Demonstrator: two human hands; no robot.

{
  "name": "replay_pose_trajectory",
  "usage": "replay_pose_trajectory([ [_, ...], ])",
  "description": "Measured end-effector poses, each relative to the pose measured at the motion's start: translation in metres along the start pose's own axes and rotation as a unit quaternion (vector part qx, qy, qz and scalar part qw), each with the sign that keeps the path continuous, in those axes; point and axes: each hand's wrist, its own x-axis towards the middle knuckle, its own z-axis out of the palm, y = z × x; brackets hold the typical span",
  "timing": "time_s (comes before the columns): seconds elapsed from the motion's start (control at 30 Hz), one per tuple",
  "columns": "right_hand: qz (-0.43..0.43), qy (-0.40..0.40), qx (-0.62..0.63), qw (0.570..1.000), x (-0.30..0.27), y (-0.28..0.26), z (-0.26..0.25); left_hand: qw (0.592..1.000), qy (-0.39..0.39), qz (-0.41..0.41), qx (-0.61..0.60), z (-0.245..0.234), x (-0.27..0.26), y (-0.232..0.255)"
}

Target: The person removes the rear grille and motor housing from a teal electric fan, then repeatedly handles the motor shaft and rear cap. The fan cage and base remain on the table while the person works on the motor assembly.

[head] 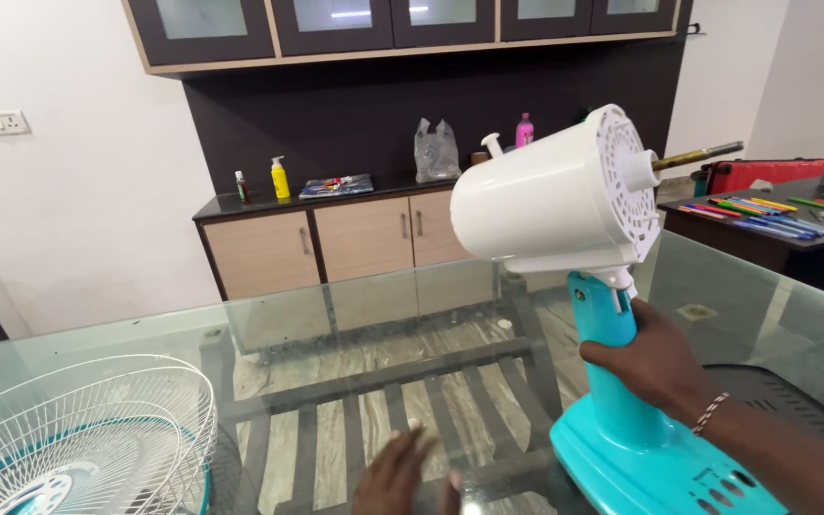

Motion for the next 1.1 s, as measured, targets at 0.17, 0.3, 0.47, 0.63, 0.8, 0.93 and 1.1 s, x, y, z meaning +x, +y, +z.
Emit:
replay_pose_trajectory([
  [0.17,0.023,-0.052,-0.011,0.998,-0.004,0.003,-0.030,0.833,0.084,-0.284,-0.468,-0.075,0.051,0.074],
  [0.3,0.053,-0.100,-0.049,0.992,-0.010,-0.008,-0.049,0.804,0.036,-0.302,-0.511,-0.113,0.085,0.119],
  [0.47,-0.008,-0.142,-0.086,0.986,-0.019,-0.027,-0.056,0.747,0.036,-0.254,-0.614,-0.125,0.111,0.142],
  [0.63,-0.098,-0.197,-0.134,0.966,-0.019,-0.036,-0.055,0.694,0.077,-0.215,-0.683,-0.119,0.108,0.141],
  [0.8,-0.116,-0.249,-0.163,0.947,-0.006,-0.042,-0.047,0.692,0.096,-0.241,-0.674,-0.101,0.094,0.120],
  [0.93,-0.106,-0.285,-0.173,0.937,0.001,-0.043,-0.039,0.725,0.132,-0.261,-0.624,-0.073,0.089,0.094],
  [1.1,-0.105,-0.331,-0.218,0.912,0.014,-0.038,-0.029,0.697,0.114,-0.293,-0.644,-0.030,0.082,0.054],
])
